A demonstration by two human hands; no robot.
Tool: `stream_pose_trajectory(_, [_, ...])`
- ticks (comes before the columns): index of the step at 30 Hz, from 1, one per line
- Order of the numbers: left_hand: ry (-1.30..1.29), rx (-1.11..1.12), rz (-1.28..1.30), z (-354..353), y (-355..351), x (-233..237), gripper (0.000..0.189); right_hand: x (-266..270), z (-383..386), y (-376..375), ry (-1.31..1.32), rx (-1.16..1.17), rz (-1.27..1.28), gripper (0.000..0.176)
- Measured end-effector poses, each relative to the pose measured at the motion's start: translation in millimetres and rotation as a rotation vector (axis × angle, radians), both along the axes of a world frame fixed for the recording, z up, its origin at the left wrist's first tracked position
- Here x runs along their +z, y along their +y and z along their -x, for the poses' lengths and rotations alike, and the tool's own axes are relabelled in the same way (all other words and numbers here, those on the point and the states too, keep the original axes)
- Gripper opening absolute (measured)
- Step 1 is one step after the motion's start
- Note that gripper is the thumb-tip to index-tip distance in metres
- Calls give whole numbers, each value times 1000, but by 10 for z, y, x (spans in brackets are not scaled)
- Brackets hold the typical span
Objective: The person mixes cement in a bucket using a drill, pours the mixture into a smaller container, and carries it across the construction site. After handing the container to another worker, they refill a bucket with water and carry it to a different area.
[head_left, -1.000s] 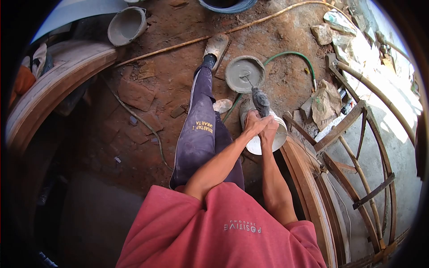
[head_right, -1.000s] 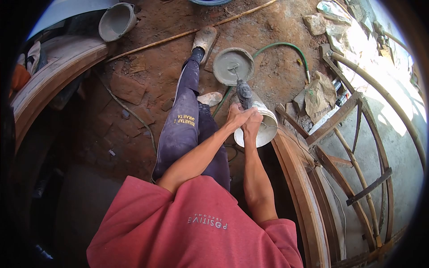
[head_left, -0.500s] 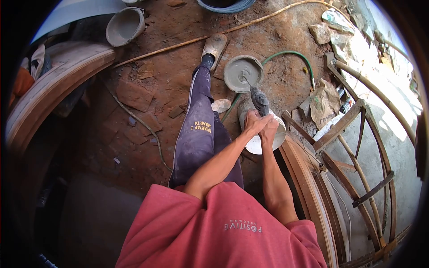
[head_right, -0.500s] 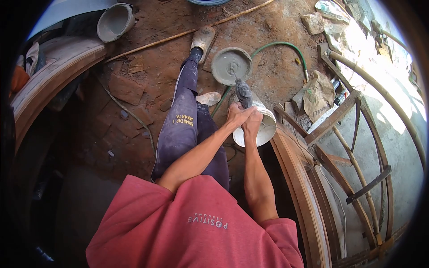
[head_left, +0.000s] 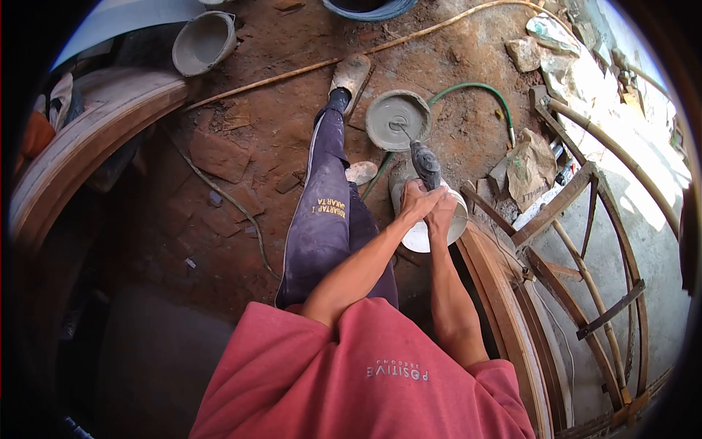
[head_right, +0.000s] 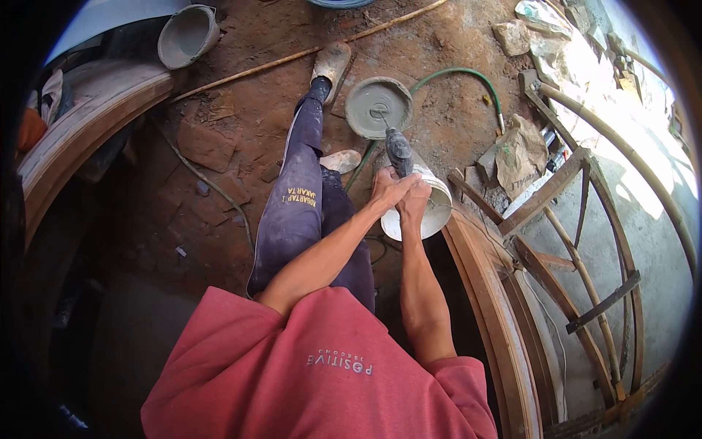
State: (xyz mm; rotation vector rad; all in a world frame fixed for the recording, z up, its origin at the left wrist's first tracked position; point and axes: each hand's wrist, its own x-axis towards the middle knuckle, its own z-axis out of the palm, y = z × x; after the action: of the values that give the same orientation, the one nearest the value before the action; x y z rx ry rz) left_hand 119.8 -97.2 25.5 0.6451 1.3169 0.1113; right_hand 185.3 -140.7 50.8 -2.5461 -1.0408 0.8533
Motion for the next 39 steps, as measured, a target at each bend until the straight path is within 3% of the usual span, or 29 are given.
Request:
stream_pose_trajectory(6, [-3,49,-53,19,37,44,44,-37,-32,-15,-99,174,-10,35])
stream_pose_trajectory(12, [5,81,-22,-13,-78,6,45,-63,-39,-59,-44,110,-1,35])
stream_pose_trajectory(17, [98,-90,-103,16,-45,-29,52,5,0,-59,-37,90,-14,34])
stream_pose_trajectory(19, [37,-61,-19,12,-35,-108,57,-106,-25,-14,-25,73,-57,34])
stream_pose_trajectory(21, [172,-53,-238,-32,-184,-191,49,-68,-27,-70,-67,130,-21,35])
stream_pose_trajectory(23, [172,-53,-243,-27,-129,-206,48,-93,-33,-24,-56,81,-57,35])
stream_pose_trajectory(25, [42,-80,-15,17,-99,-131,57,-45,-24,-42,-40,115,-4,35])
stream_pose_trajectory(28, [-74,16,102,23,-56,-111,56,-15,-4,38,-86,151,-10,35])
stream_pose_trajectory(29, [-71,14,107,44,-82,-106,56,-10,19,24,-83,149,-5,35])
stream_pose_trajectory(31, [118,-21,-143,-4,-135,-129,52,-14,-10,13,-86,169,-8,35])
stream_pose_trajectory(39, [-12,19,-35,54,-30,-80,50,-54,37,16,-62,81,-15,34])
